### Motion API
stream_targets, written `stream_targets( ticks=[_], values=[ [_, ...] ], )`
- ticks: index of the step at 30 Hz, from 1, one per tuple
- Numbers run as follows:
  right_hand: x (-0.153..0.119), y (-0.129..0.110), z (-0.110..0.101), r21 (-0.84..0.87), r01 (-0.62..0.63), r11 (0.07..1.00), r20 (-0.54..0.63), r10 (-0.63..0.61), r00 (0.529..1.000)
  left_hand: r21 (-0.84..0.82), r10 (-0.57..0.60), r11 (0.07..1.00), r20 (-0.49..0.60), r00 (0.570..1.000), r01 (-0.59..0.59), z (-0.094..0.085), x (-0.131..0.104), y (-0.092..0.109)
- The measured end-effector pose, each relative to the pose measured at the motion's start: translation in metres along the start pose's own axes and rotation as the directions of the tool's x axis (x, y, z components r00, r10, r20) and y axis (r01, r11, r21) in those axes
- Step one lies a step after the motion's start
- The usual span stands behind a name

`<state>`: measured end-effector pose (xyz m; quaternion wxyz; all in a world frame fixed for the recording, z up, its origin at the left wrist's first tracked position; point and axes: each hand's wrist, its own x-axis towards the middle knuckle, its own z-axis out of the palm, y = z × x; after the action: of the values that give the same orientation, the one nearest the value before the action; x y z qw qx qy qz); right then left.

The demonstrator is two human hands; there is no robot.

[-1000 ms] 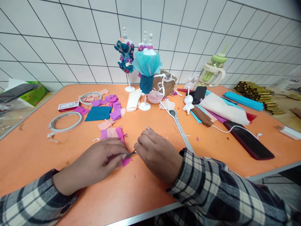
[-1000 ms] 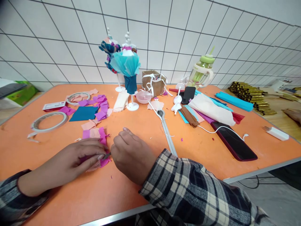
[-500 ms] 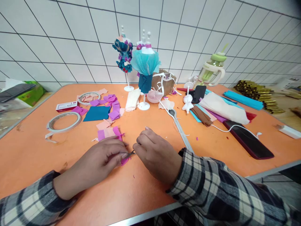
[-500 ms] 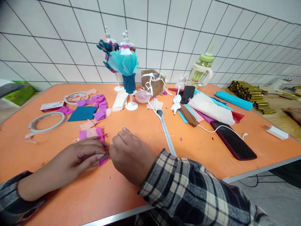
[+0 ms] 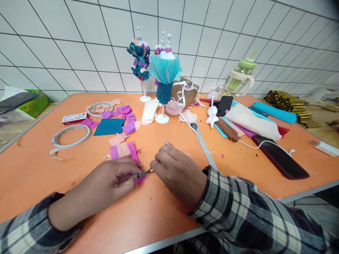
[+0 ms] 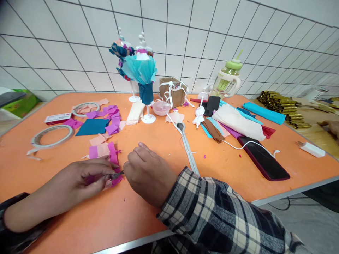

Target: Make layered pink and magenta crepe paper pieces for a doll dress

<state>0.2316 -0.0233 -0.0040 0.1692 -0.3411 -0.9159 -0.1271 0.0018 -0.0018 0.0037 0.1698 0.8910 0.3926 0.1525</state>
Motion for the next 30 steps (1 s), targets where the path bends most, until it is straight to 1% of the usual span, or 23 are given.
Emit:
stream_targets(
  ticks=[3, 8, 10, 11, 12, 13, 14, 15, 17, 18, 20, 24, 26, 28, 29, 30],
  values=[
    [0.0, 0.0, -0.001, 0.007, 0.003, 1.0, 0.013, -0.003, 1.0, -0.011, 0.055, 0.998, 0.059, 0.997, -0.055, -0.002, -0.001, -0.004],
    [-0.001, 0.0, -0.001, 0.033, -0.024, 0.999, 0.016, 0.023, 1.0, 0.094, 0.073, 0.993, 0.051, 0.996, -0.078, -0.007, -0.002, -0.009],
    [-0.002, 0.003, 0.0, 0.039, -0.05, 0.998, 0.007, 0.049, 0.999, 0.155, 0.043, 0.987, 0.025, 0.999, -0.046, -0.011, -0.002, -0.015],
    [-0.003, 0.005, 0.0, 0.039, -0.069, 0.997, -0.005, 0.069, 0.998, 0.173, -0.001, 0.985, -0.011, 1.0, 0.003, -0.014, -0.003, -0.02],
    [-0.003, 0.008, 0.0, 0.038, -0.09, 0.995, -0.02, 0.091, 0.996, 0.176, -0.068, 0.981, -0.059, 0.996, 0.077, -0.019, -0.003, -0.024],
    [-0.004, 0.01, 0.001, 0.036, -0.111, 0.993, -0.035, 0.112, 0.993, 0.159, -0.154, 0.972, -0.126, 0.98, 0.173, -0.023, -0.004, -0.029],
    [-0.004, 0.013, 0.001, 0.035, -0.126, 0.991, -0.05, 0.128, 0.991, 0.135, -0.237, 0.956, -0.17, 0.956, 0.261, -0.028, -0.004, -0.034],
    [-0.005, 0.015, 0.002, 0.036, -0.136, 0.99, -0.061, 0.138, 0.989, 0.12, -0.318, 0.929, -0.22, 0.922, 0.349, -0.033, -0.005, -0.038],
    [-0.005, 0.019, 0.003, 0.043, -0.141, 0.989, -0.065, 0.143, 0.988, 0.106, -0.438, 0.872, -0.266, 0.858, 0.478, -0.04, -0.006, -0.043],
    [-0.006, 0.02, 0.004, 0.049, -0.142, 0.989, -0.059, 0.144, 0.988, 0.105, -0.476, 0.848, -0.279, 0.834, 0.519, -0.042, -0.006, -0.045],
    [-0.006, 0.021, 0.005, 0.058, -0.154, 0.986, -0.038, 0.156, 0.987, 0.098, -0.516, 0.822, -0.289, 0.806, 0.561, -0.044, -0.007, -0.047],
    [-0.006, 0.021, 0.006, 0.054, -0.179, 0.982, -0.027, 0.181, 0.983, 0.065, -0.561, 0.789, -0.332, 0.758, 0.611, -0.039, -0.008, -0.049],
    [-0.006, 0.021, 0.006, 0.058, -0.178, 0.982, -0.034, 0.18, 0.983, 0.012, -0.525, 0.823, -0.37, 0.767, 0.569, -0.037, -0.008, -0.048],
    [-0.006, 0.021, 0.005, 0.065, -0.177, 0.982, -0.039, 0.18, 0.983, -0.073, -0.464, 0.875, -0.411, 0.785, 0.479, -0.037, -0.007, -0.047],
    [-0.006, 0.02, 0.004, 0.067, -0.177, 0.982, -0.039, 0.18, 0.983, -0.104, -0.448, 0.888, -0.422, 0.788, 0.449, -0.038, -0.006, -0.045],
    [-0.006, 0.02, 0.004, 0.068, -0.178, 0.982, -0.041, 0.181, 0.983, -0.116, -0.449, 0.889, -0.417, 0.79, 0.444, -0.04, -0.006, -0.043]
  ],
)
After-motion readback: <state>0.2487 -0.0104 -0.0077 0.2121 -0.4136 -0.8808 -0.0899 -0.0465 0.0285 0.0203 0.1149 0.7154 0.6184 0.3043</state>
